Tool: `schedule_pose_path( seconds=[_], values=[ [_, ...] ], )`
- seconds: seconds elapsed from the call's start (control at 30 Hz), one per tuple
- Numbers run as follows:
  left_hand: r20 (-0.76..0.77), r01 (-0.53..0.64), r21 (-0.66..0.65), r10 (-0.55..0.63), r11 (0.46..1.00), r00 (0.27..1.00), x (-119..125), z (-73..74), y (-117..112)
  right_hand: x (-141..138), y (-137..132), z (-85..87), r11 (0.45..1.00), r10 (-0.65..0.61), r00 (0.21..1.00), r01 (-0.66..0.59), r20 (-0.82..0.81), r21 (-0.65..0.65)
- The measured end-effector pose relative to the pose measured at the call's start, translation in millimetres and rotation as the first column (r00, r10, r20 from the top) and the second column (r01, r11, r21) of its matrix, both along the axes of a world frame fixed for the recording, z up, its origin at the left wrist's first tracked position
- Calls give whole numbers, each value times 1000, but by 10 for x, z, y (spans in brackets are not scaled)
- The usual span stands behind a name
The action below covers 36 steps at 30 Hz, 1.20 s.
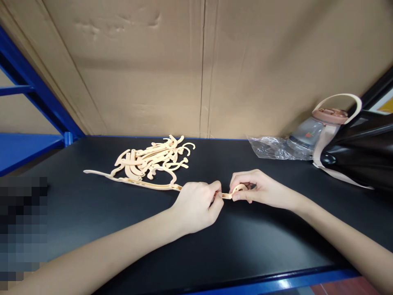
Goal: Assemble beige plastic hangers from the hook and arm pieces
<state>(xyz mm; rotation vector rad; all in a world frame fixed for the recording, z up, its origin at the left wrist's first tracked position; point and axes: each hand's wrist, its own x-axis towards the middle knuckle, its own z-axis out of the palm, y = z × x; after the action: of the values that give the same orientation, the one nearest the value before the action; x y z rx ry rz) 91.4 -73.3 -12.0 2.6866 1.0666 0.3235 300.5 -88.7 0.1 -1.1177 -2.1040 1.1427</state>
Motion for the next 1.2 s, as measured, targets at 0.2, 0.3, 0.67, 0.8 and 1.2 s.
schedule_pose_path(
  seconds=[0.2, 0.3, 0.67, 0.8, 1.2],
  values=[
    [-10, -1, 4, 1, 1000, 1000, 17, 11, -5, -14, 1, 27, 984, 19, 996, -34, 91, 173],
    [-20, 3, 25, -2, 1000, 1000, 19, 10, 4, -29, -17, 41, 977, 48, 989, -75, 137, 201],
    [3, 37, 59, -37, 998, 999, -7, -23, 11, -31, -57, 77, 983, 141, 981, -155, 135, 100],
    [-27, 63, 78, -61, 995, 998, -6, -21, 18, -14, -11, 32, 990, 142, 987, -141, 80, -25],
    [-113, 209, 155, -193, 966, 975, -22, -53, 29, -5, 34, -8, 971, 219, 974, -212, 50, -111]
  ],
)
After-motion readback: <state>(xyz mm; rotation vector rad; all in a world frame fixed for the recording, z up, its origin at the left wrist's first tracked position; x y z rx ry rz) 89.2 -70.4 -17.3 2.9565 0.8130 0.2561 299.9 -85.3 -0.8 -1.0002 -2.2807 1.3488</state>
